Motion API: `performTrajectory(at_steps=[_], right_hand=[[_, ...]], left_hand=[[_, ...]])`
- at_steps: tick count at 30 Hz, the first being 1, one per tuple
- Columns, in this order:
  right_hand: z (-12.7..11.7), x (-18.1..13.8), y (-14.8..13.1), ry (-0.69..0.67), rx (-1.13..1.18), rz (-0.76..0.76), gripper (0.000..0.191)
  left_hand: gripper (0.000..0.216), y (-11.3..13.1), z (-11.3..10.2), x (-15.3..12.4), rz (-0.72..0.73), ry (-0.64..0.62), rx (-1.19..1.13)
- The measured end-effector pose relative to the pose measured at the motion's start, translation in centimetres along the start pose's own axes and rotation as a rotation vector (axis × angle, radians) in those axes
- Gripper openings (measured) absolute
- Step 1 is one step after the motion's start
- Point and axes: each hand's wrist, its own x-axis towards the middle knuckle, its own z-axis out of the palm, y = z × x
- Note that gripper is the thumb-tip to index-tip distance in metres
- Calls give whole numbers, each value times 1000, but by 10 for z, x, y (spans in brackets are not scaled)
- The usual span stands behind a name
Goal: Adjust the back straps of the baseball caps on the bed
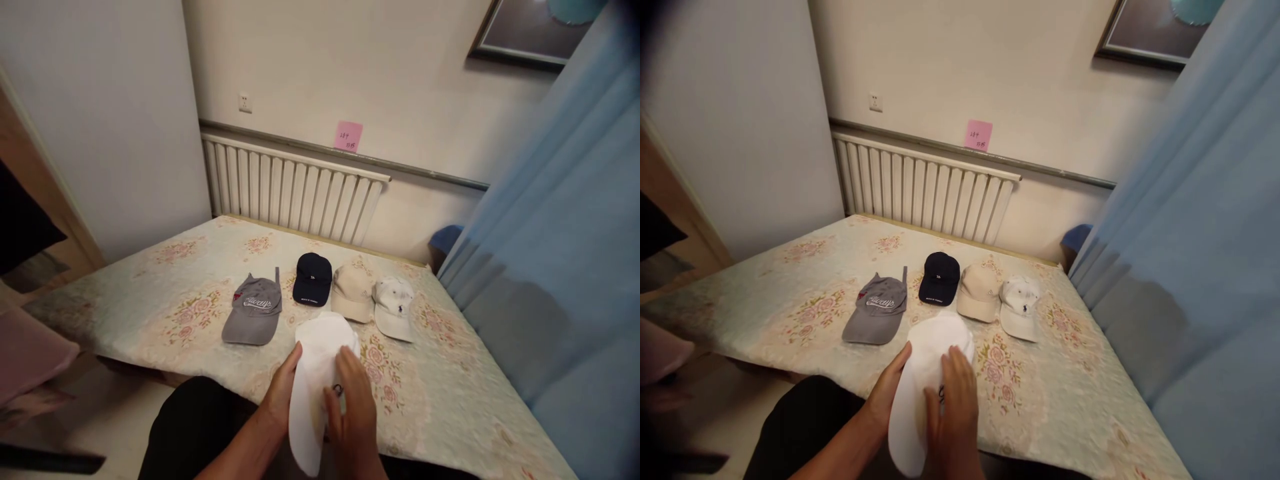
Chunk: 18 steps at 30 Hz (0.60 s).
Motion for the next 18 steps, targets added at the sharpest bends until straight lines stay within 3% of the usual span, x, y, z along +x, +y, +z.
performTrajectory(at_steps=[5,11,15,18], right_hand=[[6,-31,-33,-28,65,-138,64],[18,-38,-17,32,37,-140,54],[16,-37,-19,80,185,-112,50],[19,-47,-22,134,304,-92,42]], left_hand=[[66,10,12,5,71,-31,0],[53,18,22,-2,262,-70,-71],[47,21,17,-3,207,-148,-111],[39,28,11,4,206,-120,-102]])
